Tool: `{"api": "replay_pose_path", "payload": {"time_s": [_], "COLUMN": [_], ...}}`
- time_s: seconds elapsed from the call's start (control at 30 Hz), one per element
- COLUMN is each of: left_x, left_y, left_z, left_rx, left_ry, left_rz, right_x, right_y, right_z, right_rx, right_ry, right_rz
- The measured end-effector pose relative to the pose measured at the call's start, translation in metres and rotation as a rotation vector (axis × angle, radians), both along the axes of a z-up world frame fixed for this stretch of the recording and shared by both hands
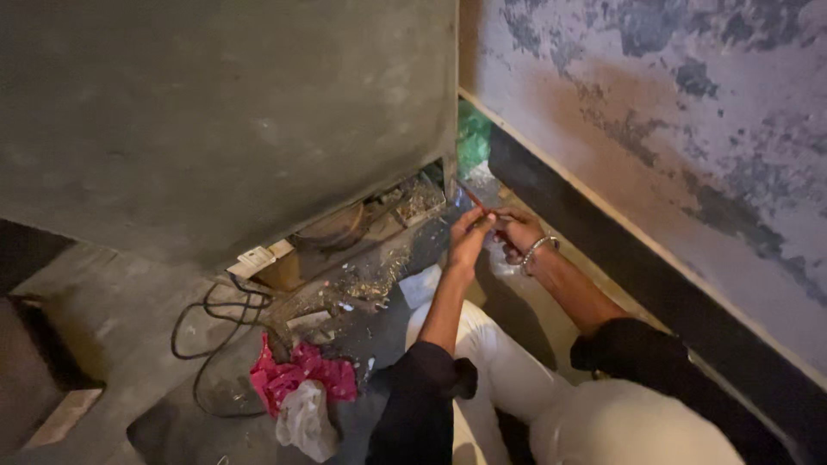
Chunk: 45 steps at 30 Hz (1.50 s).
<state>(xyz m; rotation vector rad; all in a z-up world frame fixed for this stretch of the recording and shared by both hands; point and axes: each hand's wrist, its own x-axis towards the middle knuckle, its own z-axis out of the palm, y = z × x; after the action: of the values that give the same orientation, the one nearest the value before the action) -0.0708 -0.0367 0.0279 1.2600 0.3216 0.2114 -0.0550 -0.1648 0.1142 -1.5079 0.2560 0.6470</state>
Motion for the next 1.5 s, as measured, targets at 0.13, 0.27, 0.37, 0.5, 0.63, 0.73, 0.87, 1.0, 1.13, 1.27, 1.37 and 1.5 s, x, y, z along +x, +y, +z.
{"api": "replay_pose_path", "payload": {"time_s": [0.13,0.27,0.37,0.5,0.63,0.73,0.87,1.0,1.13,1.27,1.37,1.5], "left_x": [0.012,0.020,0.024,0.023,0.026,0.028,0.034,0.036,0.037,0.037,0.029,0.027], "left_y": [-0.010,-0.004,0.010,0.012,0.015,0.012,0.014,0.012,0.013,0.013,0.011,0.010], "left_z": [-0.026,-0.049,-0.049,-0.050,-0.039,-0.039,-0.044,-0.052,-0.055,-0.057,-0.059,-0.061], "left_rx": [-0.148,-0.148,-0.170,-0.129,-0.157,-0.210,-0.044,-0.197,-0.227,-0.222,-0.208,-0.154], "left_ry": [0.117,0.117,0.153,0.177,0.178,0.162,0.076,0.149,0.179,0.146,0.166,0.153], "left_rz": [0.048,0.132,0.088,0.063,0.074,0.054,0.036,-0.003,0.014,-0.023,-0.069,-0.115], "right_x": [0.000,-0.012,-0.015,-0.014,-0.005,-0.017,-0.022,-0.015,-0.006,-0.002,-0.003,-0.001], "right_y": [0.000,0.008,0.004,-0.007,-0.002,-0.004,-0.003,-0.016,-0.030,-0.032,-0.032,-0.029], "right_z": [0.000,-0.016,-0.022,-0.046,-0.065,-0.077,-0.081,-0.083,-0.093,-0.109,-0.113,-0.105], "right_rx": [-0.002,0.068,0.256,0.279,0.046,-0.334,-0.343,0.011,0.421,0.292,0.100,0.073], "right_ry": [-0.011,-0.072,0.026,-0.011,-0.225,-0.900,-0.860,-0.370,0.116,-0.015,-0.206,-0.226], "right_rz": [-0.015,0.003,0.031,0.028,0.006,0.013,-0.005,0.005,0.073,0.079,0.068,0.056]}}
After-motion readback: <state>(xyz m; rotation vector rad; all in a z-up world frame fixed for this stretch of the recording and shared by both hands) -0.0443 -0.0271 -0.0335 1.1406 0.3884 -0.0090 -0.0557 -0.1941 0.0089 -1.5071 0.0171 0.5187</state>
